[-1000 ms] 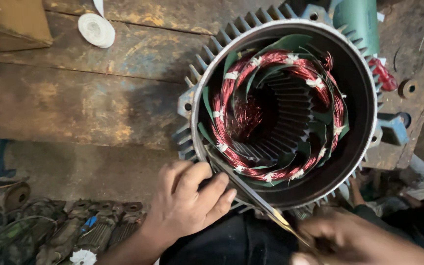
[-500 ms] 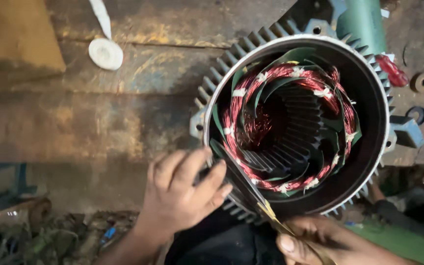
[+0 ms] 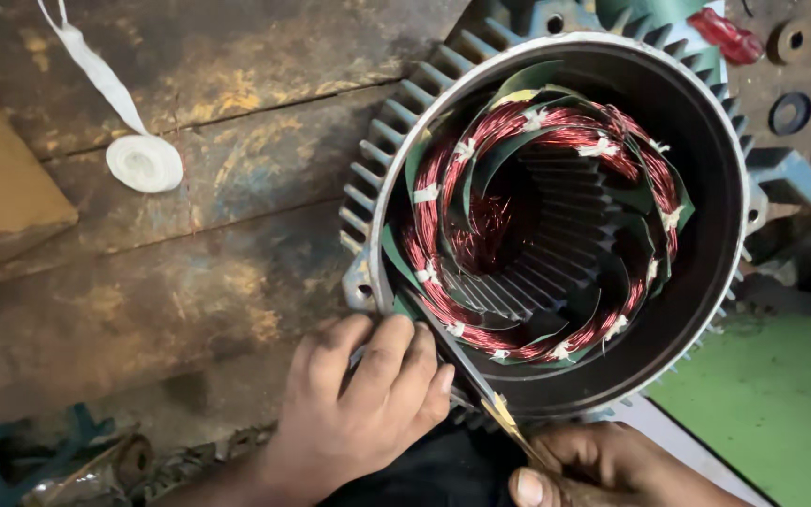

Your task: The person uses a knife to cut and remove insulation tape from the copper windings of a motor stator. They rotate the stator to access different sections and continue cutting the tape around the coils.

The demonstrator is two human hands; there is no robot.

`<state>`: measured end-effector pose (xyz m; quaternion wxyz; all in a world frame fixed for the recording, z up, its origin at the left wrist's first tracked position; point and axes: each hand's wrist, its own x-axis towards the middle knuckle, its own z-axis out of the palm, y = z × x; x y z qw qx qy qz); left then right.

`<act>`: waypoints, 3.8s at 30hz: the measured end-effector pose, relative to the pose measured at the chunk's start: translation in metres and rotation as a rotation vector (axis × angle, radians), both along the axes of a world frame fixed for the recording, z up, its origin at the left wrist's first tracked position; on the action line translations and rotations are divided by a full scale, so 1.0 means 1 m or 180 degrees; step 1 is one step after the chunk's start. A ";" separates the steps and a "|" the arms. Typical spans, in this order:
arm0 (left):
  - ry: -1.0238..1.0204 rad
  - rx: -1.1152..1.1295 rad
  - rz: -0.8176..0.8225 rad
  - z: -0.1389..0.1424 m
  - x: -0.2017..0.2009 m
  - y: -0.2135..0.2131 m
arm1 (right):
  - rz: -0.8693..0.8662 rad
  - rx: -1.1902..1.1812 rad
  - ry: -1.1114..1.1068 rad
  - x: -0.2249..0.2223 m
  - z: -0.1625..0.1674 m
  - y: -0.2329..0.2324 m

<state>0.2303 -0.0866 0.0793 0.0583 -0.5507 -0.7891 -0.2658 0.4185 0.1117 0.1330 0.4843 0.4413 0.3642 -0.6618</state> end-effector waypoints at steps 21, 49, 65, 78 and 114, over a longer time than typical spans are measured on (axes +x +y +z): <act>-0.0079 -0.0026 0.0119 -0.004 0.007 0.005 | 0.0390 0.0283 0.0665 -0.025 0.003 -0.005; -0.0255 0.0561 0.0082 -0.013 0.009 -0.005 | 0.2502 0.1183 0.0663 -0.008 0.048 0.007; -0.2309 0.0681 -0.1203 -0.041 -0.196 0.211 | -0.2577 0.5378 0.2932 0.051 -0.095 0.054; -0.3252 0.0723 -0.1197 -0.062 -0.176 0.265 | -0.4219 0.4554 0.2862 0.019 -0.111 0.029; 0.1256 -0.0464 0.0630 0.048 -0.035 0.083 | -0.1445 0.2704 0.4325 0.004 -0.036 0.135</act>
